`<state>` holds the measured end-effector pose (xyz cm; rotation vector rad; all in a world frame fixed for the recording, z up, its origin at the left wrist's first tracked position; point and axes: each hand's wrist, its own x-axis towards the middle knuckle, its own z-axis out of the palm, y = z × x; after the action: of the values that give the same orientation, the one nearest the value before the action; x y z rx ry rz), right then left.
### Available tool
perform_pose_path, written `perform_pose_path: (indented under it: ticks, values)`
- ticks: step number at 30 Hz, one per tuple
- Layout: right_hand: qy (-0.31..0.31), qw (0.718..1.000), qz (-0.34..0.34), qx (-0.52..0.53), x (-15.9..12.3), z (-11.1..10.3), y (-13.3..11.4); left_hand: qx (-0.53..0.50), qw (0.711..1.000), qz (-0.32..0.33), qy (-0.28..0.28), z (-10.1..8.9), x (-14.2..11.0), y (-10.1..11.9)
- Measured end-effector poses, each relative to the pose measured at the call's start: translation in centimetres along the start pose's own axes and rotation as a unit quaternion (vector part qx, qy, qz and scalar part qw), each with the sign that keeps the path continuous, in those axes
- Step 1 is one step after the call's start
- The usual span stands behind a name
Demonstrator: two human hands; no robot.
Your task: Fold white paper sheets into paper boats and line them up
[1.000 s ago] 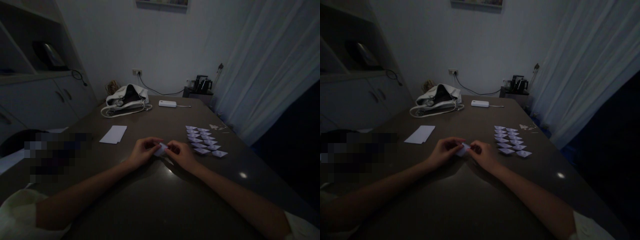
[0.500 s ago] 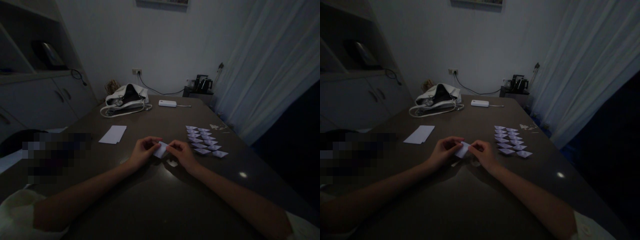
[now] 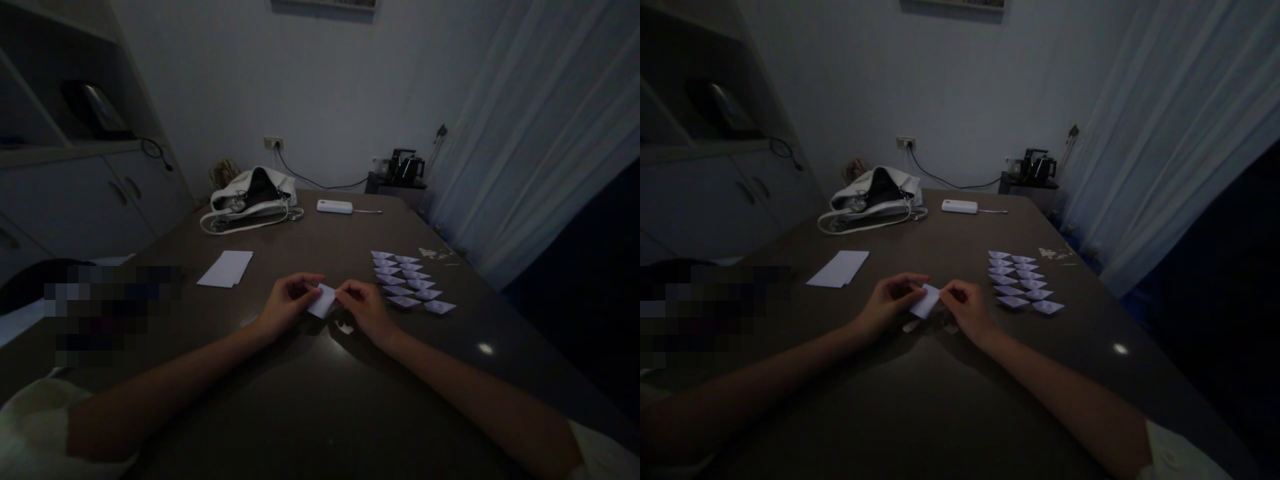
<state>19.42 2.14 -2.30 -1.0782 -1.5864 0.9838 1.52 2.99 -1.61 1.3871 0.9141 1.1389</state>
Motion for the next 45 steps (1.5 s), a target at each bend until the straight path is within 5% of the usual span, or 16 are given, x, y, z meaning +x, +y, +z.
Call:
perform_pose_path:
  ticks: [10,30,38,45]
  values:
    - [-0.04,0.999,0.01,-0.031,-0.22,0.12,0.24,-0.067,0.995,-0.064,0.022,-0.16,0.16,-0.62]
    - [-0.092,0.993,0.0,-0.079,-0.54,0.33,0.0,-0.071,0.995,-0.074,0.015,-0.16,0.13,-0.31]
    - [-0.108,0.978,-0.056,-0.172,-0.68,0.2,-0.28,-0.072,0.995,-0.064,0.007,-0.19,0.25,-0.62]
    - [-0.155,0.983,-0.017,-0.098,-0.59,0.28,0.25,-0.081,0.995,-0.055,0.009,-0.28,0.23,-0.63]
